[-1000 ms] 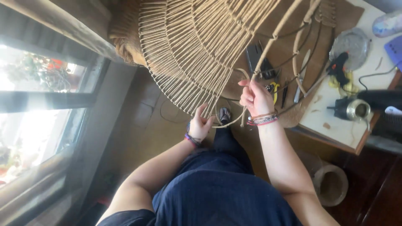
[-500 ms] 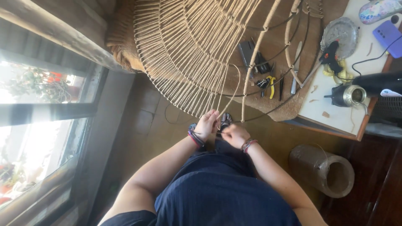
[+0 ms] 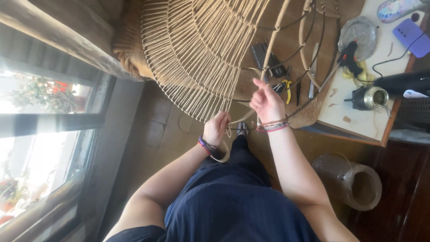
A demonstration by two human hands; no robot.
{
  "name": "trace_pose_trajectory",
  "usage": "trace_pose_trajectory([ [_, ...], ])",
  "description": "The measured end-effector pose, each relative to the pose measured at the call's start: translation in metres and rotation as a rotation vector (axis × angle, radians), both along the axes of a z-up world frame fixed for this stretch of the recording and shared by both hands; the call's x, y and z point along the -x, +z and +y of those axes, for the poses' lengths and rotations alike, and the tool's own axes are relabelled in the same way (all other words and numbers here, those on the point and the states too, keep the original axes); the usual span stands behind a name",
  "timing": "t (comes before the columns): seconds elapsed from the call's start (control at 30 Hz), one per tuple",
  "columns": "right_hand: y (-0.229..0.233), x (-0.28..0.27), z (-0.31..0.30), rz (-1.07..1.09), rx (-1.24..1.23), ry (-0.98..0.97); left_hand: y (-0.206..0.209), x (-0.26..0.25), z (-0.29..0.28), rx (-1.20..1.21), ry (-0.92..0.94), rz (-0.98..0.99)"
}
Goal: The person is weaving wicker strands into a large wicker structure by threading and tying the strands to a frame.
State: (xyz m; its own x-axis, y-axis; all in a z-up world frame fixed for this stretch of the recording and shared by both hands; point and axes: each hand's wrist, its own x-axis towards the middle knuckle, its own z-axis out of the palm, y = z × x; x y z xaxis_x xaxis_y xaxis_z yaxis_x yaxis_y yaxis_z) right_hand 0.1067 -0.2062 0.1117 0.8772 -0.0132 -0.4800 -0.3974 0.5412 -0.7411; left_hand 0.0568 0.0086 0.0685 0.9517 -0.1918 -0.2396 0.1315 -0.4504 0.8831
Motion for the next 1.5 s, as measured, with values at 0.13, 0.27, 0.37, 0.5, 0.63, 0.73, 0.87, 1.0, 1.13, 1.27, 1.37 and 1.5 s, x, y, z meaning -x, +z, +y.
trace_pose_trajectory([
  [0.13,0.007,0.027,0.015,-0.436,0.325,0.058,-0.006,-0.004,0.005,0.275,0.019,-0.214],
  [0.27,-0.036,0.085,0.012,-0.480,0.840,0.510,-0.035,-0.006,-0.005,0.637,0.163,0.315],
  [0.37,-0.034,0.102,0.026,-0.359,1.119,0.888,-0.015,-0.014,-0.005,0.709,0.070,0.391],
  [0.5,-0.072,0.094,0.015,-0.046,1.435,1.399,-0.022,-0.019,-0.005,0.808,0.075,0.634],
  [0.63,-0.026,0.044,0.014,-0.250,0.409,0.275,-0.029,-0.024,0.002,-0.058,-0.190,0.223],
  [0.73,0.037,0.051,0.019,-0.314,0.564,0.261,-0.035,-0.028,0.006,-0.258,-0.265,0.021],
  [0.87,-0.059,0.106,0.017,-0.075,1.424,1.391,-0.001,-0.025,0.007,0.448,-0.032,0.600],
  [1.0,-0.037,0.081,0.020,-0.003,1.189,0.840,-0.002,-0.032,0.008,0.515,-0.068,0.652],
  [1.13,0.013,0.056,0.028,-0.180,0.376,0.229,-0.016,-0.038,0.003,-0.397,-0.454,0.169],
  [1.27,-0.033,0.098,0.021,0.070,0.966,1.413,0.022,-0.035,0.010,0.448,-0.202,0.617],
  [1.37,0.004,0.095,0.026,0.022,1.223,1.258,0.000,-0.033,0.016,0.508,-0.185,0.700],
  [1.5,-0.014,0.052,0.013,-0.136,-0.041,0.186,-0.031,-0.046,0.008,-0.308,-0.514,0.223],
])
